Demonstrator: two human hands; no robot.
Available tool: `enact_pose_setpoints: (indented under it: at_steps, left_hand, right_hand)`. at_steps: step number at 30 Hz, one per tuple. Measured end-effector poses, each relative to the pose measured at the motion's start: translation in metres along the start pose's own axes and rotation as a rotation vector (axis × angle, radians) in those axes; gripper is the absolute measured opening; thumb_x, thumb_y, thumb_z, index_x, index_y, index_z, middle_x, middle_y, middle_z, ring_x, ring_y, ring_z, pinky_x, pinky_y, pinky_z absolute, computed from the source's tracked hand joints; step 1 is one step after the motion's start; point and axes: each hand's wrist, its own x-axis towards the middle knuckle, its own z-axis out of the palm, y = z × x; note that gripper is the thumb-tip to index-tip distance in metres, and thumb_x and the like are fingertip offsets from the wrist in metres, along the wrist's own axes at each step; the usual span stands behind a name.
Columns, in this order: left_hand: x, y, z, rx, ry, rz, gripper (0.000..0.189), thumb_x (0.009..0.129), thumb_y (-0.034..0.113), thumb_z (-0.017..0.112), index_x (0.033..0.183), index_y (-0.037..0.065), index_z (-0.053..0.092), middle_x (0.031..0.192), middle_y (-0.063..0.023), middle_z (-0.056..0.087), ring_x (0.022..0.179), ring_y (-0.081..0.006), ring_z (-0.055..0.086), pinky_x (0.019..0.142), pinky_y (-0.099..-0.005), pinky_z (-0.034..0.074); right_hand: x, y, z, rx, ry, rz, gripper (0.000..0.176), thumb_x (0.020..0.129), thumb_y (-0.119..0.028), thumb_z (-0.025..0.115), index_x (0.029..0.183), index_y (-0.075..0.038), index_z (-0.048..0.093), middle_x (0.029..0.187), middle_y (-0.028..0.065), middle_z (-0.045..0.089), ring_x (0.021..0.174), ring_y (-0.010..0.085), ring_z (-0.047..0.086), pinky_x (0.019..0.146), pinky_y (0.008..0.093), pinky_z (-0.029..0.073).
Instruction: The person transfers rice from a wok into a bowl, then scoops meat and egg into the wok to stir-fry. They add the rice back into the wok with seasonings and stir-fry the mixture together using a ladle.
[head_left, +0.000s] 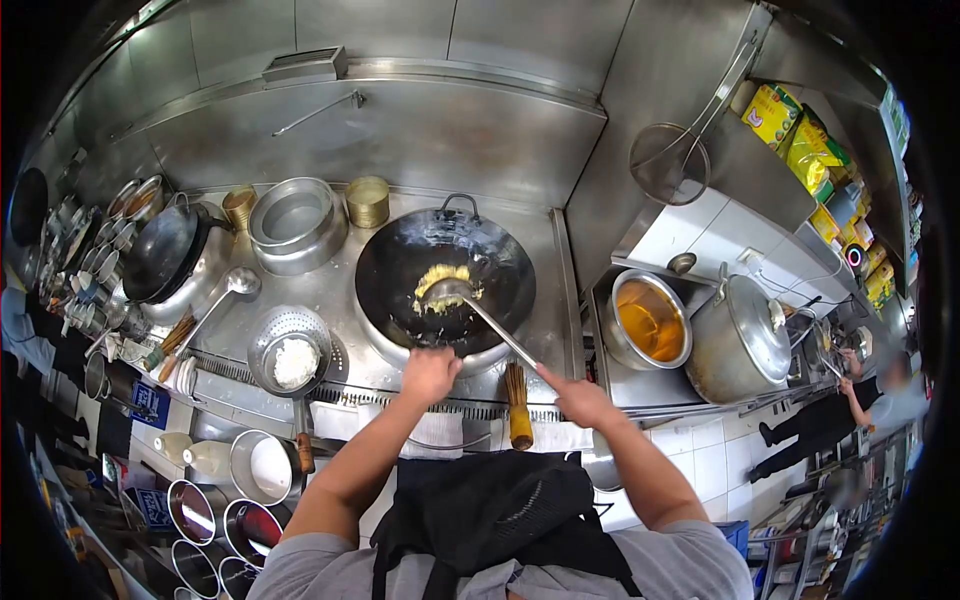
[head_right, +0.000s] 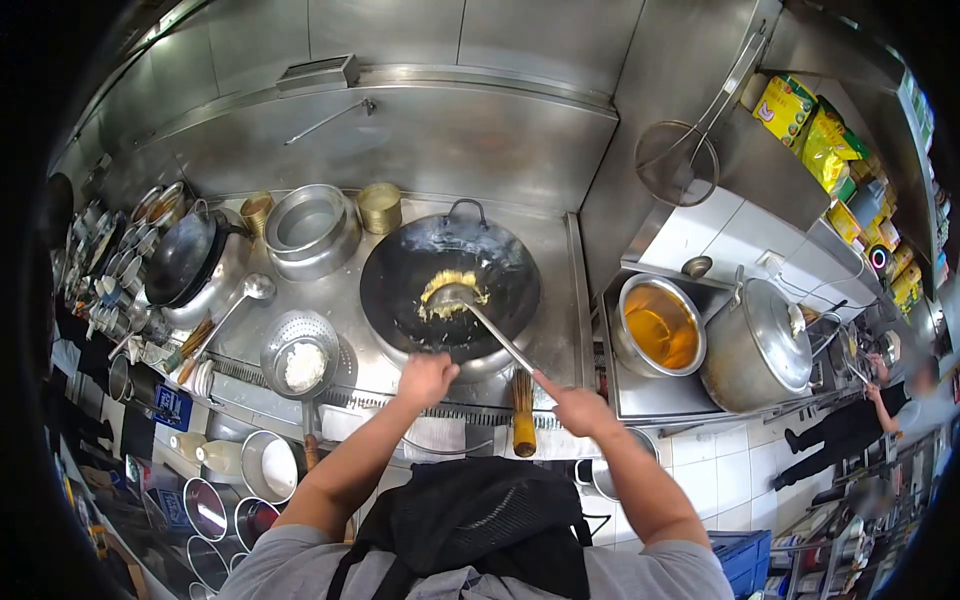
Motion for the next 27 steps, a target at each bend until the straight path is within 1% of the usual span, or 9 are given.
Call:
enact_pose_setpoints:
  at_steps: [4,10,13,15,16,18,23,24,27]
  left_hand:
    - [-0.071,0.005,-0.020,0.070,-0.454,-0.034,0.037,0.087,0.046,0.065,0.074,0.011,0.065,0.073,-0.0158,0.068,0.072,-0.0388,0.067,0.068,-0.0511,0.054]
    - [0.006,-0.016,-0.037,-0.039,-0.076,0.006,0.034,0.086,0.042,0.068,0.071,0.010,0.068,0.067,-0.0156,0.066,0.064,-0.0377,0.066,0.065,-0.0511,0.052]
    - [0.032,-0.037,-0.022,-0.003,-0.237,-0.055,0.029,0.087,0.037,0.069,0.083,0.009,0.070,0.082,-0.0161,0.069,0.079,-0.0379,0.067,0.076,-0.0497,0.052]
    - [0.012,-0.044,-0.009,-0.118,0.118,0.119,0.026,0.087,0.028,0.070,0.101,0.007,0.069,0.104,-0.0168,0.067,0.100,-0.0367,0.063,0.088,-0.0465,0.049]
    - [-0.005,-0.034,-0.013,-0.256,0.224,0.056,0.027,0.088,0.024,0.069,0.107,0.006,0.067,0.112,-0.0167,0.063,0.108,-0.0363,0.058,0.092,-0.0454,0.046]
    - [-0.055,-0.012,-0.035,-0.447,0.269,-0.100,0.027,0.089,0.018,0.068,0.111,0.004,0.065,0.114,-0.0160,0.062,0.109,-0.0331,0.058,0.093,-0.0415,0.046]
    - [-0.274,-0.097,0.068,-0.975,-0.543,-0.920,0.026,0.088,0.020,0.072,0.106,0.002,0.066,0.084,-0.0088,0.068,0.072,-0.0159,0.063,0.066,-0.0321,0.053]
    - [-0.294,-0.105,0.075,-1.009,-0.615,-1.142,0.043,0.085,0.015,0.074,0.124,0.006,0.058,0.085,-0.0100,0.067,0.064,-0.0167,0.062,0.054,-0.0331,0.051]
    - [-0.336,-0.147,0.151,-0.915,-0.163,-1.415,0.076,0.081,0.007,0.075,0.145,0.014,0.034,0.081,-0.0099,0.065,0.061,-0.0173,0.061,0.048,-0.0345,0.050]
  right_hand:
    - [-0.028,-0.020,-0.013,0.018,0.127,0.025,0.074,0.089,-0.013,0.055,0.155,-0.029,0.026,0.105,0.0201,0.068,0.098,0.0399,0.065,0.086,0.0472,0.051]
    - [-0.091,-0.022,-0.073,0.348,-0.082,0.071,0.073,0.088,-0.013,0.059,0.153,-0.028,0.031,0.112,0.0218,0.066,0.100,0.0401,0.064,0.087,0.0459,0.051]
    - [-0.064,-0.019,-0.052,0.298,-0.118,0.124,0.076,0.088,-0.014,0.061,0.155,-0.027,0.027,0.120,0.0252,0.063,0.102,0.0431,0.063,0.092,0.0453,0.049]
    - [-0.033,-0.025,-0.049,0.168,-0.210,0.165,0.079,0.091,-0.015,0.061,0.157,-0.026,0.019,0.124,0.0270,0.061,0.102,0.0456,0.062,0.096,0.0440,0.047]
    - [-0.026,-0.015,-0.043,0.163,-0.209,0.166,0.079,0.091,-0.015,0.061,0.157,-0.026,0.019,0.124,0.0270,0.061,0.102,0.0456,0.062,0.096,0.0440,0.047]
    - [-0.009,0.009,-0.028,0.267,0.064,-0.150,0.078,0.092,-0.011,0.057,0.158,-0.028,0.019,0.076,0.0152,0.056,0.061,0.0294,0.058,0.069,0.0400,0.053]
    - [0.008,-0.024,-0.025,1.392,-0.179,0.145,0.071,0.098,-0.007,0.052,0.158,-0.028,0.021,0.079,0.0052,0.050,0.054,0.0132,0.045,0.050,0.0284,0.042]
    - [0.018,-0.031,-0.026,1.377,-0.195,0.148,0.071,0.098,-0.007,0.052,0.158,-0.028,0.021,0.079,0.0052,0.050,0.054,0.0132,0.045,0.050,0.0284,0.042]
    - [0.059,-0.029,-0.026,1.720,-0.272,0.231,0.066,0.100,-0.010,0.050,0.157,-0.028,0.022,0.081,0.0065,0.053,0.054,0.0132,0.048,0.050,0.0287,0.043]
